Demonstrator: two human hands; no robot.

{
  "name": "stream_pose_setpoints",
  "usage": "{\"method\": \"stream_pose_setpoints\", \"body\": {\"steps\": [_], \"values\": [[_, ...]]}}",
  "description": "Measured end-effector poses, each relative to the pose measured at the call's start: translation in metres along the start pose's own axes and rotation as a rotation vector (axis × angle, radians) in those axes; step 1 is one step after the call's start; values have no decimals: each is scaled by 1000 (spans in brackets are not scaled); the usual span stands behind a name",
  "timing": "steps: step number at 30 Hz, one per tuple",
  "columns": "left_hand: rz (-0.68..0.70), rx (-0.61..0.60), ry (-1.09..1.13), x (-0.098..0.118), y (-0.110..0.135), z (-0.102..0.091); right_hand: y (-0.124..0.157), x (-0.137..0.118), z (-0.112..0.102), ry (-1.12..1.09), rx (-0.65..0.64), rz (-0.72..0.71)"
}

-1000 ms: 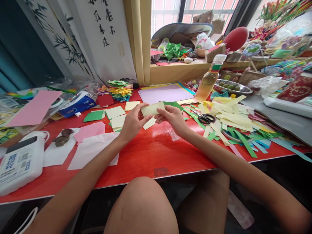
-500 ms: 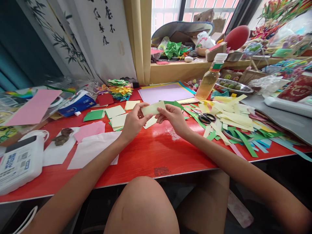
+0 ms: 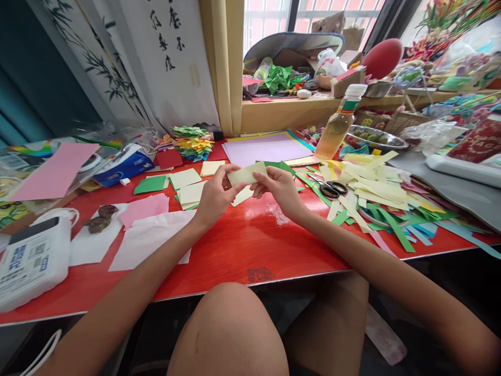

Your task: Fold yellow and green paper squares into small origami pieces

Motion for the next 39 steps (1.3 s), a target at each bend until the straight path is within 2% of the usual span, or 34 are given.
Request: {"method": "stream_pose_setpoints", "body": {"steps": [12,16,19,23,25,27,29,33,36,39], "values": [[-33,-47,18,-3,-1,3,2,0,0,30,11,9],[-40,-50,-85,-2,-3,1,1,3,-2,47,-10,23],[-28,-48,-194,0,-4,-3,0,4,3,148,-77,72],[10,-115,-260,4,-4,2,1,6,21,324,-265,133],[37,-139,-283,7,-4,5,2,11,26,323,-325,171],[47,-120,-285,10,-4,4,1,15,24,263,-302,188],[35,-74,-251,9,-3,0,-2,16,14,227,-212,175],[-15,-47,-167,4,-4,-5,-4,12,-3,282,-71,143],[-21,-75,-158,2,-4,-3,-3,8,-2,349,-78,141],[-6,-113,-163,4,-3,3,-1,6,8,382,-162,161]]}}
Point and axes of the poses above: each hand's wrist, its own y-axis away from the middle knuckle, its own z-axis out of the palm, x = y × z, the point moved 8 cm from there along -y, towards the middle knuckle, and after that the axes turned 15 degrees about -x, right-handed, at the moved point
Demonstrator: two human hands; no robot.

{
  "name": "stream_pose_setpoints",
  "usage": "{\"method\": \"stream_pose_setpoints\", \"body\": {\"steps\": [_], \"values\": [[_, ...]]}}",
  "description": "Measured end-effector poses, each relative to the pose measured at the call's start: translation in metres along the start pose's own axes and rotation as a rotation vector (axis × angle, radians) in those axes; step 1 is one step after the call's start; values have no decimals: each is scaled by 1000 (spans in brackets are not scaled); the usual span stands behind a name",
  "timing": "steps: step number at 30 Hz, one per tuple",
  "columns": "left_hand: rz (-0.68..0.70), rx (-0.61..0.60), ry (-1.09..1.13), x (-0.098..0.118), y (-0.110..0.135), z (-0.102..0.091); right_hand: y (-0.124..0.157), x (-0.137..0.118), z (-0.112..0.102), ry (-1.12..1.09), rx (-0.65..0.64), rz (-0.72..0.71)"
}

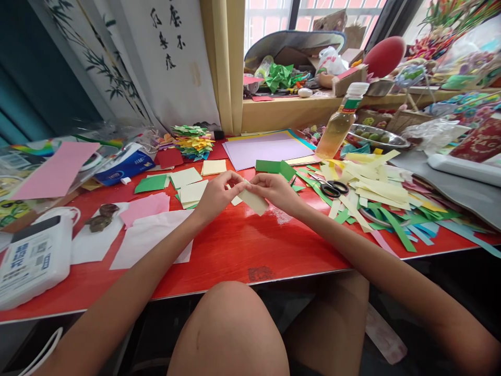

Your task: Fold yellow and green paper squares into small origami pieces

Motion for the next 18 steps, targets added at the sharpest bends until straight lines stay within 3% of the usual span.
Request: {"method": "stream_pose_setpoints", "body": {"steps": [4,10,12,15,18], "values": [[42,26,-55,7,1,-3,0,-3,6,15,-53,2],[-8,289,-22,-4,6,-39,-4,-2,6,-243,-119,-25],[-24,328,0,-10,6,-46,-4,-2,3,-273,-117,-24],[-34,299,20,-18,4,-43,-1,-1,-11,-190,-10,11],[-64,184,-101,-25,0,-31,5,4,-38,9,181,83]]}}
Point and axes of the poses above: each hand's wrist, its own y-axis away from the middle knuckle, its own z-axis out of the palm, x = y × z, the point moved 8 cm from there along -y, towards the middle knuckle, and after that the axes turned 15 degrees about -x, right-handed, at the moved point
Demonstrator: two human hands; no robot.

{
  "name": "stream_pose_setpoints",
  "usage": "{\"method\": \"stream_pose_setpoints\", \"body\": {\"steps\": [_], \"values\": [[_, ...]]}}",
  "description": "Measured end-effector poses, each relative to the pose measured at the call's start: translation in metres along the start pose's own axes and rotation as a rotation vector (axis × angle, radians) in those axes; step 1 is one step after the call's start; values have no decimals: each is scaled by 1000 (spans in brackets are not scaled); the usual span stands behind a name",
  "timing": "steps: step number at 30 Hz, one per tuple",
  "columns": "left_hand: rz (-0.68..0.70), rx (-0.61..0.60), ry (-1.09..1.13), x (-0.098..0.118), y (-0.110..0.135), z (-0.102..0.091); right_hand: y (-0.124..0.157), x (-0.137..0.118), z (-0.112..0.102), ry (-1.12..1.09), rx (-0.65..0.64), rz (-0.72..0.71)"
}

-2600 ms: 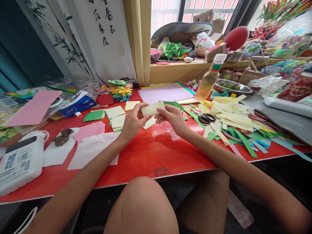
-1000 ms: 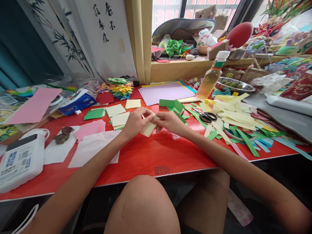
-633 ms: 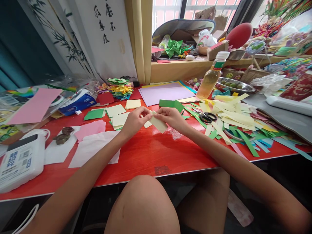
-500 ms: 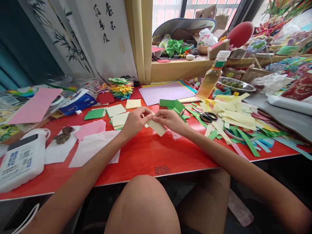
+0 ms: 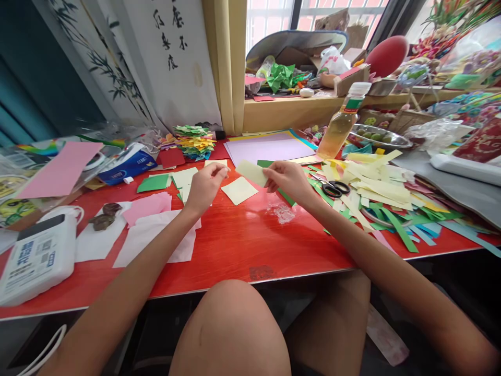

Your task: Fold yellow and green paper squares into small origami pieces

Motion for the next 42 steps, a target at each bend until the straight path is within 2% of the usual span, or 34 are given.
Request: {"method": "stream_pose_setpoints", "body": {"steps": [2,5,8,13,19,25,32,35,37,40,42], "values": [[29,-136,-174,0,0,16,0,1,-16,234,92,39],[65,-362,-381,-3,3,44,-2,3,-27,563,142,108],[28,-466,-523,-7,8,56,-2,2,-31,695,179,128],[17,-491,-698,-2,10,53,0,-5,-31,673,214,97],[-2,-524,-738,4,11,53,2,-8,-29,678,224,79],[34,-534,-711,7,12,54,1,-8,-26,687,222,57],[79,-572,-567,6,9,52,2,-10,-24,613,196,37],[95,-524,-558,6,7,49,-1,-4,-20,403,92,53],[121,-467,-587,8,6,46,-3,6,-9,183,-63,112],[192,-302,-662,17,8,37,-1,18,13,-106,-315,226],[268,-151,-694,27,12,28,2,23,26,-257,-417,278]]}}
Point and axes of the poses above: each hand's wrist, its own y-axis away from the middle knuckle, its own z-axis out of the palm, x = y × z, the point moved 8 cm from there along -y, towards the middle knuckle, and after that the axes turned 15 degrees about -x, right-handed, at the moved point
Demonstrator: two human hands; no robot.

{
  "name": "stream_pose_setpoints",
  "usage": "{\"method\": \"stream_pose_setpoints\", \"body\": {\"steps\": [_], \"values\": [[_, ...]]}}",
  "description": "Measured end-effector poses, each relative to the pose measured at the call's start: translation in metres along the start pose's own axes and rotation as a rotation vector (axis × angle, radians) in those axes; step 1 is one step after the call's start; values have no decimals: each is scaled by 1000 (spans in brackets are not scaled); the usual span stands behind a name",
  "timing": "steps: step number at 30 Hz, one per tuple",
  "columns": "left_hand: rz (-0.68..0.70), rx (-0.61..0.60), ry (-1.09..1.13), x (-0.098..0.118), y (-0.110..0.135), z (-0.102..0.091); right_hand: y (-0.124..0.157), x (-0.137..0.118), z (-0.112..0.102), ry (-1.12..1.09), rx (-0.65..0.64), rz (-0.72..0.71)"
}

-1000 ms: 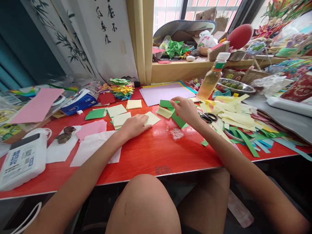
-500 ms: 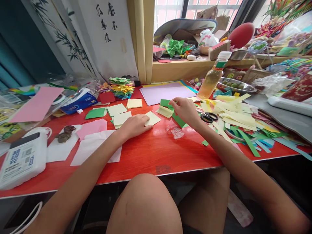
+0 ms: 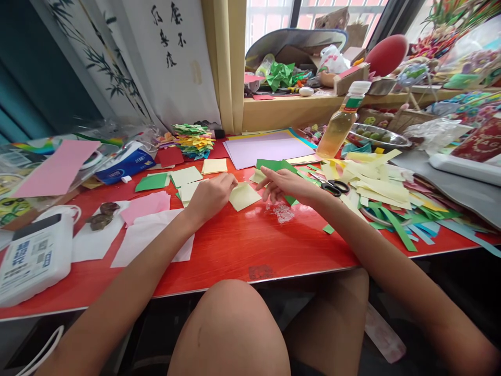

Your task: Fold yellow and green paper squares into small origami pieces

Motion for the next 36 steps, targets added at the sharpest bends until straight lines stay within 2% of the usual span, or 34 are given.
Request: {"method": "stream_pose_setpoints", "body": {"steps": [3,6,8,10,13,18,26,31,36], "values": [[109,168,9,12,7,-16,-4,7,9,-214,-53,-6],[218,161,92,24,8,-17,-8,5,14,-350,-56,-88],[233,138,173,27,6,-17,-8,0,14,-364,-38,-164],[197,145,281,25,3,-18,-7,-4,13,-352,-8,-215],[67,187,440,13,0,-20,-6,-10,13,-333,-6,-261],[-67,232,571,1,2,-19,-3,-21,18,-344,-29,-343],[-118,235,620,1,3,-19,1,-32,31,-279,-87,-404],[-107,244,658,2,3,-17,2,-31,24,-245,-5,-437],[-79,197,738,3,0,-8,4,-30,17,-241,83,-448]]}}
Point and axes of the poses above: each hand's wrist, its own y-axis away from the middle knuckle, its own z-axis out of the palm, x = y × z, the point moved 8 cm from there along -y, towards the middle knuckle, and after that the axes turned 15 degrees about -x, right-handed, at the moved point
